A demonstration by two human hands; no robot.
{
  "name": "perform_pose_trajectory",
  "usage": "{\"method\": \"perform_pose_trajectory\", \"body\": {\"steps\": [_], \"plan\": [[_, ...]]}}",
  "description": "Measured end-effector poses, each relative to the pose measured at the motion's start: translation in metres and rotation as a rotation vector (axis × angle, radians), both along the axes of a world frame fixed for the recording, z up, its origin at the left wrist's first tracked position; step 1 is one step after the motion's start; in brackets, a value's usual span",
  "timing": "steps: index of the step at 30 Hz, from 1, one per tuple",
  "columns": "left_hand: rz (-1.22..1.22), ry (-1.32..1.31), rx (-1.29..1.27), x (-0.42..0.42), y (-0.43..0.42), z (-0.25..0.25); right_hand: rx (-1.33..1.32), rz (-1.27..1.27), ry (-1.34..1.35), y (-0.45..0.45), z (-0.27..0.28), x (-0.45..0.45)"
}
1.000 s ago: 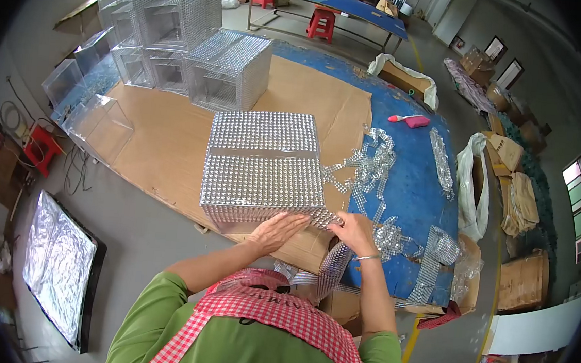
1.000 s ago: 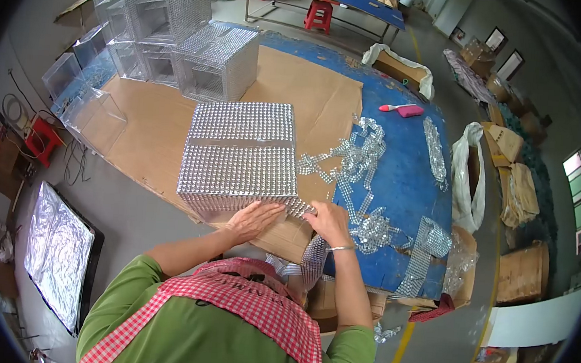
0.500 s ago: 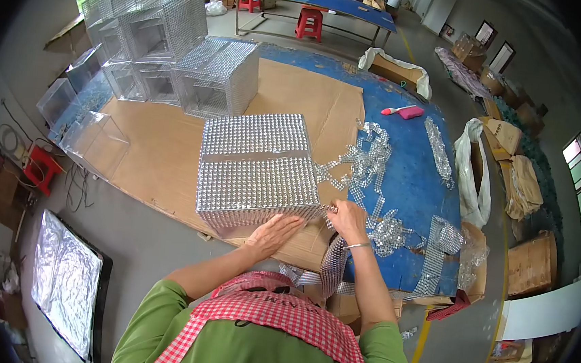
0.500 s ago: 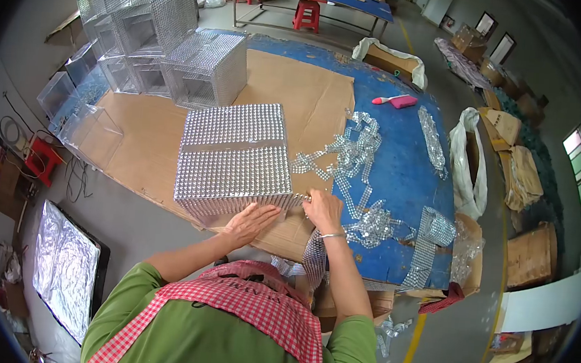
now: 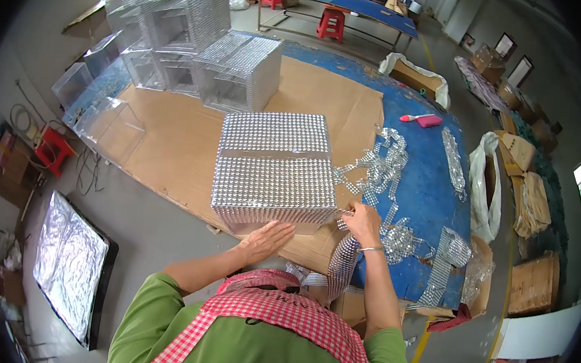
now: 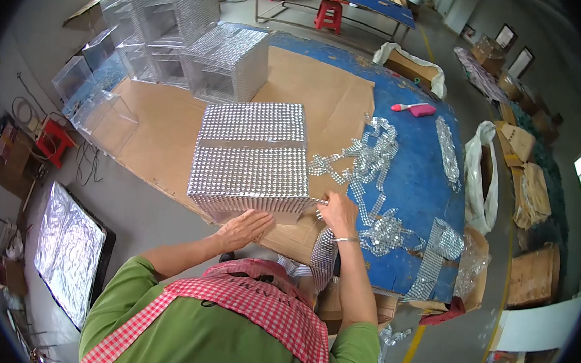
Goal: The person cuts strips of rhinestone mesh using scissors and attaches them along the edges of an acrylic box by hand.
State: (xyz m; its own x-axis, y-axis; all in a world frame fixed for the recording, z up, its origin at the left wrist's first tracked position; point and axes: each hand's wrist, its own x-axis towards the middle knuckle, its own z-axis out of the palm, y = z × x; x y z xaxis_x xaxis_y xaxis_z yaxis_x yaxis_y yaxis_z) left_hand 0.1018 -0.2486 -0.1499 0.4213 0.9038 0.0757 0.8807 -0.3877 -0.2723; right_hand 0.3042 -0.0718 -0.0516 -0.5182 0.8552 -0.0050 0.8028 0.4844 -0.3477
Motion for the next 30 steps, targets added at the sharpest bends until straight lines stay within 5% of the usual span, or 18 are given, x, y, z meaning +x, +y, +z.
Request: {"method": "perform_pose_trajectory", "body": {"steps": [3,6,17,23,30], "plan": [[-0.009,-0.003,0.007,-0.016,-0.024,0.004,-0.003,-0.013,0.011,0.001,-0.002,0.0],[0.227,-0.057,-0.095,-0.037,-0.04,0.007,-0.038,-0.035,0.019,0.002,-0.004,-0.001],[0.578,-0.195,0.213,-0.069,-0.1,0.005,-0.058,-0.025,0.074,0.008,-0.006,-0.002],[0.523,-0.126,0.199,-0.07,-0.104,-0.014,-0.059,-0.02,0.069,0.01,-0.007,-0.003],[0.596,-0.211,0.026,-0.056,-0.064,0.032,-0.047,-0.015,0.049,0.008,-0.005,-0.001]]}}
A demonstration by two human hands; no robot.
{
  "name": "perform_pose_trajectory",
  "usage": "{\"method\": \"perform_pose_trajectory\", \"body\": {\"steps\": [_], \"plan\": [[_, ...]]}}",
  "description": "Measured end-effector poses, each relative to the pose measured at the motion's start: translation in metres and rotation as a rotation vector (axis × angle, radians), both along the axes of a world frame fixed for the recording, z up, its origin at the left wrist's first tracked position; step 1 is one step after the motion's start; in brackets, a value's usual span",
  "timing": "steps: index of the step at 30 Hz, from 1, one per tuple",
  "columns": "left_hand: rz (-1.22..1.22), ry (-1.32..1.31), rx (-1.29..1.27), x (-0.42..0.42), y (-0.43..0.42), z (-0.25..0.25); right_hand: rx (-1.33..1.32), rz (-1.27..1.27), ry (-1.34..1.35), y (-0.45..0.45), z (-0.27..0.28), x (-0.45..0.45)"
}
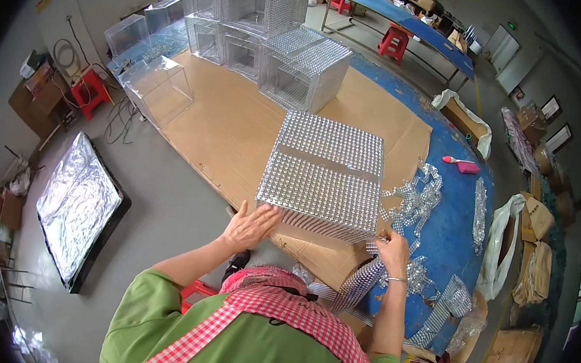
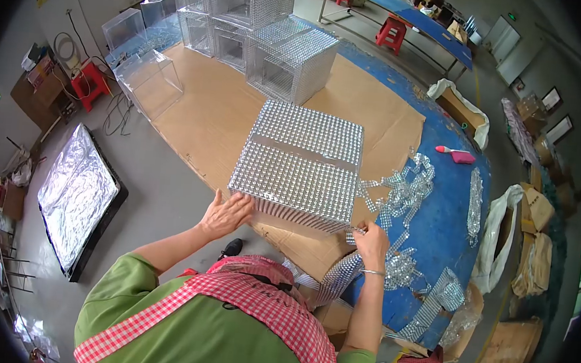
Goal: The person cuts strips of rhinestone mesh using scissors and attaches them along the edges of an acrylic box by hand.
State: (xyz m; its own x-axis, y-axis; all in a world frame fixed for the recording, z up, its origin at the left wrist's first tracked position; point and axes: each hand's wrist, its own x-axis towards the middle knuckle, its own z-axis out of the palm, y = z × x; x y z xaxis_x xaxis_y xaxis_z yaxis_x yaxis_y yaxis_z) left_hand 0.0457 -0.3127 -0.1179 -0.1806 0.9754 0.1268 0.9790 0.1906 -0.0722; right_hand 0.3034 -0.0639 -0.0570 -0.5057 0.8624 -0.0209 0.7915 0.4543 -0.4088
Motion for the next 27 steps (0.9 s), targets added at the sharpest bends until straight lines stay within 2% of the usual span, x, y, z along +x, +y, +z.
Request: {"method": "perform_pose_trajectory", "body": {"steps": [3,5,8,10,12,15,19,22,25,27], "plan": [[-0.127,-0.025,0.017,-0.009,-0.013,-0.044,-0.015,0.001,-0.011,0.001,0.002,-0.001],[-0.186,-0.006,-0.051,0.0,-0.023,-0.039,-0.045,-0.009,-0.001,0.001,0.005,-0.001],[-0.477,-0.018,0.125,0.026,-0.011,-0.02,-0.031,-0.022,-0.01,-0.001,0.006,-0.001],[-0.563,-0.052,0.345,0.051,0.025,0.007,-0.031,-0.016,0.001,0.001,0.002,-0.001],[-0.569,-0.2,0.489,0.073,0.069,0.037,-0.045,-0.017,0.007,0.003,0.0,0.001],[-0.421,-0.199,0.546,0.096,0.122,0.071,-0.045,-0.015,0.024,-0.001,0.004,0.004],[-0.457,-0.153,0.344,0.111,0.156,0.074,-0.028,-0.018,0.005,-0.004,0.011,0.008],[-0.446,-0.098,0.287,0.117,0.165,0.075,-0.028,-0.002,-0.015,-0.005,0.01,0.013],[-0.521,-0.166,0.319,0.112,0.161,0.077,-0.087,0.028,0.083,-0.011,0.015,0.023],[-0.578,-0.153,0.322,0.104,0.149,0.082,-0.278,0.109,0.152,-0.012,0.011,0.032]]}}
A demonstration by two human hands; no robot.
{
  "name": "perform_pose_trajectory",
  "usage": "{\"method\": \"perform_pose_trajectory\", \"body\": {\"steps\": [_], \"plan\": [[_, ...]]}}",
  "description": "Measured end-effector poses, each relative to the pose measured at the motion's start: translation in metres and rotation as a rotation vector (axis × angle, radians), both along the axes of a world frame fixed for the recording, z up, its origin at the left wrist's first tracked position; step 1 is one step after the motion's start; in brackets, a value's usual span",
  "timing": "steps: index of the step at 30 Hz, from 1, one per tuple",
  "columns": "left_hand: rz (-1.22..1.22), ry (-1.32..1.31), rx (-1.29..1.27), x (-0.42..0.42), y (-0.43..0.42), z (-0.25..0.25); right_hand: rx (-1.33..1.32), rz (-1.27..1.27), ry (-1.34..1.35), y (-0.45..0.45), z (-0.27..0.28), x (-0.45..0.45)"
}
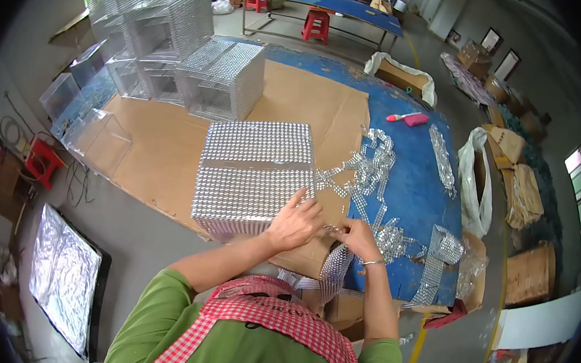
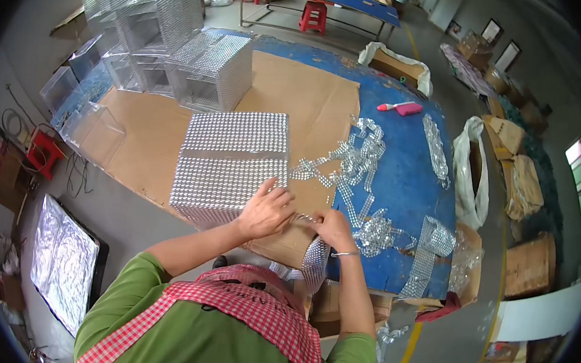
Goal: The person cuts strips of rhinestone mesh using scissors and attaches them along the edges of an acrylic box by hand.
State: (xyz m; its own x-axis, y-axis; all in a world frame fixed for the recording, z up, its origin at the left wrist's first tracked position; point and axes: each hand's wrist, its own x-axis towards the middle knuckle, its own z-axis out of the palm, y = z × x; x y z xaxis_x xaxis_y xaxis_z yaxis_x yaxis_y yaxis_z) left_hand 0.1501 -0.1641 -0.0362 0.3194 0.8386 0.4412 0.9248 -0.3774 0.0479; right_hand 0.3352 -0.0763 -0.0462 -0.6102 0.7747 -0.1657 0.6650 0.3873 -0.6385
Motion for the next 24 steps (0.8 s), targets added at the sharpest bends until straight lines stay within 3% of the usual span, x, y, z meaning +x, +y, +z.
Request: {"method": "perform_pose_trajectory", "body": {"steps": [5,8,12,15,18,20,23,24], "plan": [[-0.183,-0.02,0.099,-0.026,-0.054,0.013,-0.498,0.276,0.246,-0.039,-0.038,0.014],[-0.231,0.004,0.076,-0.036,-0.08,0.017,-0.601,0.308,0.063,-0.077,-0.03,0.015],[-0.216,0.051,0.029,-0.042,-0.106,0.024,-0.441,0.472,0.17,-0.11,-0.109,0.03],[-0.173,0.065,-0.042,-0.048,-0.127,0.018,-0.468,0.348,0.335,-0.125,-0.11,0.046],[-0.154,0.073,-0.125,-0.048,-0.144,0.01,-0.703,-0.02,0.444,-0.115,-0.088,0.078],[-0.13,0.048,-0.136,-0.042,-0.146,0.005,-0.317,0.053,0.481,-0.086,-0.048,0.086],[-0.104,0.016,-0.14,-0.037,-0.146,0.003,0.246,-0.038,0.169,-0.064,-0.001,0.05],[-0.1,0.01,-0.135,-0.034,-0.146,0.007,0.298,-0.044,0.274,-0.054,-0.005,0.035]]}}
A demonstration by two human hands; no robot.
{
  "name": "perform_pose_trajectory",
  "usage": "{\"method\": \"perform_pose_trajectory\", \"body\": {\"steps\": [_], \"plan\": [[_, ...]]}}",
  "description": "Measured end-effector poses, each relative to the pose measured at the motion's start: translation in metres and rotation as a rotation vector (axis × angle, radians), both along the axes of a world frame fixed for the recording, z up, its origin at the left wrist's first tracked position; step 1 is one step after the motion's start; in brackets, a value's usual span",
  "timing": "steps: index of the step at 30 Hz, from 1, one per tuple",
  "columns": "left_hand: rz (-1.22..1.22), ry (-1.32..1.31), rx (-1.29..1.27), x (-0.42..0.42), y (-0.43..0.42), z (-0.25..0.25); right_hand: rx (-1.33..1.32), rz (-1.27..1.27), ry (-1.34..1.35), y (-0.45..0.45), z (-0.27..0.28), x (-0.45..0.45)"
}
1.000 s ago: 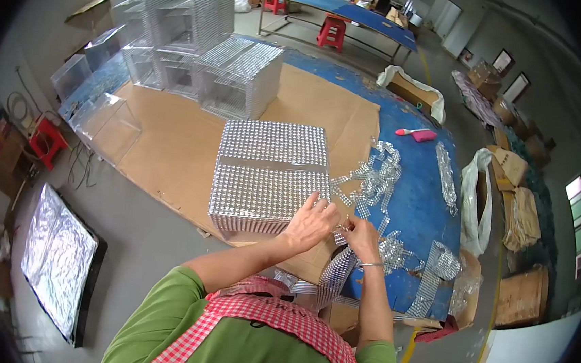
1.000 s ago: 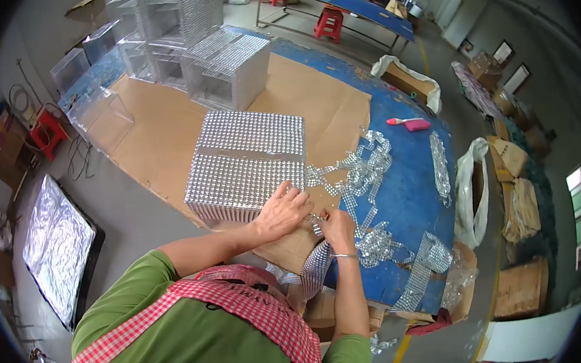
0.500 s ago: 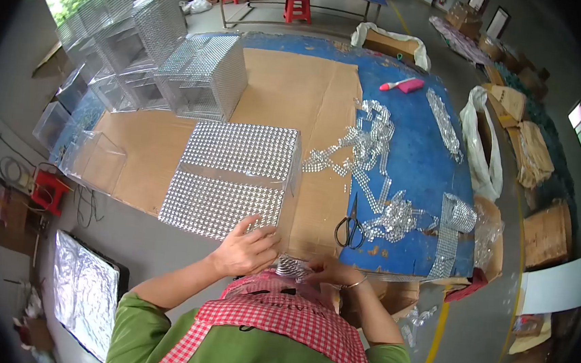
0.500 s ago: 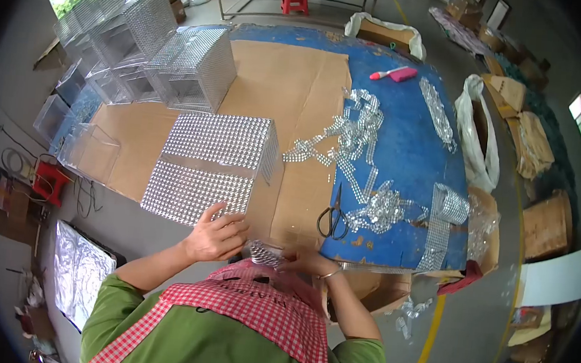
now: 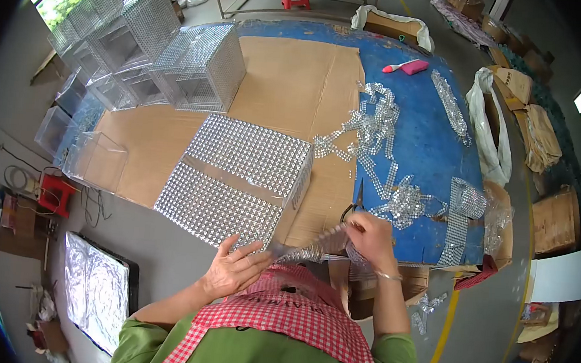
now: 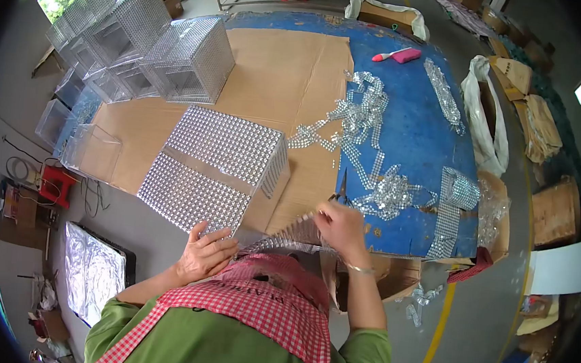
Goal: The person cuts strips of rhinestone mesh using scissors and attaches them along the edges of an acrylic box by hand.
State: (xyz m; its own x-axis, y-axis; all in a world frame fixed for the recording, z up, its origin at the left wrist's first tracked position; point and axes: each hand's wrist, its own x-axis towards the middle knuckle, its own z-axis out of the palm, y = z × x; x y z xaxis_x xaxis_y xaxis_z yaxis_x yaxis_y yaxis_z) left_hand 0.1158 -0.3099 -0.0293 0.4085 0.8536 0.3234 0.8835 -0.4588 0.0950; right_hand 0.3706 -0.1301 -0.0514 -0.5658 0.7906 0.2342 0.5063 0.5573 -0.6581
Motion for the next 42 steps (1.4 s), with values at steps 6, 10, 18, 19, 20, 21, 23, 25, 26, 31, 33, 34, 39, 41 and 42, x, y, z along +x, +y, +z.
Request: {"method": "perform_pose_trajectory", "body": {"steps": [6,10,18,19,20,21,23,25,26,31,33,34,39,41,42], "plan": [[0.092,-0.104,0.063,0.008,-0.004,-0.02,-0.518,0.209,0.277,0.057,-0.008,-0.063],[0.125,-0.037,0.047,0.01,-0.005,-0.019,-0.725,0.332,0.283,0.077,-0.012,-0.09],[0.018,0.009,0.181,-0.004,-0.003,-0.037,-0.693,0.428,0.289,0.086,-0.006,-0.092],[-0.025,0.037,0.236,-0.009,-0.002,-0.041,-0.674,0.424,0.294,0.084,-0.004,-0.085],[-0.048,-0.035,0.243,-0.014,0.0,-0.046,-0.659,0.42,0.296,0.081,-0.002,-0.08],[-0.047,-0.052,0.206,-0.018,0.003,-0.044,-0.643,0.38,0.298,0.076,0.002,-0.077],[-0.04,-0.09,0.122,-0.025,0.004,-0.036,-0.624,0.303,0.296,0.065,0.01,-0.072],[-0.037,-0.076,0.08,-0.029,0.003,-0.035,-0.663,0.34,0.329,0.069,0.008,-0.075],[-0.024,-0.094,0.084,-0.028,0.0,-0.039,-0.71,0.368,0.36,0.073,0.001,-0.08],[0.014,-0.116,0.133,-0.026,-0.004,-0.042,-0.811,0.386,0.4,0.077,-0.012,-0.107],[-0.004,-0.085,0.141,-0.029,-0.004,-0.045,-0.84,0.397,0.419,0.081,-0.013,-0.106],[-0.02,-0.047,0.151,-0.03,-0.004,-0.044,-0.855,0.408,0.424,0.083,-0.011,-0.105],[-0.108,0.025,0.225,-0.053,-0.001,-0.041,-0.798,0.328,0.394,0.07,-0.005,-0.093],[-0.106,0.023,0.273,-0.07,-0.001,-0.037,-0.763,0.28,0.396,0.051,0.003,-0.087],[-0.106,-0.007,0.272,-0.082,-0.001,-0.033,-0.74,0.245,0.411,0.039,0.0,-0.085]]}}
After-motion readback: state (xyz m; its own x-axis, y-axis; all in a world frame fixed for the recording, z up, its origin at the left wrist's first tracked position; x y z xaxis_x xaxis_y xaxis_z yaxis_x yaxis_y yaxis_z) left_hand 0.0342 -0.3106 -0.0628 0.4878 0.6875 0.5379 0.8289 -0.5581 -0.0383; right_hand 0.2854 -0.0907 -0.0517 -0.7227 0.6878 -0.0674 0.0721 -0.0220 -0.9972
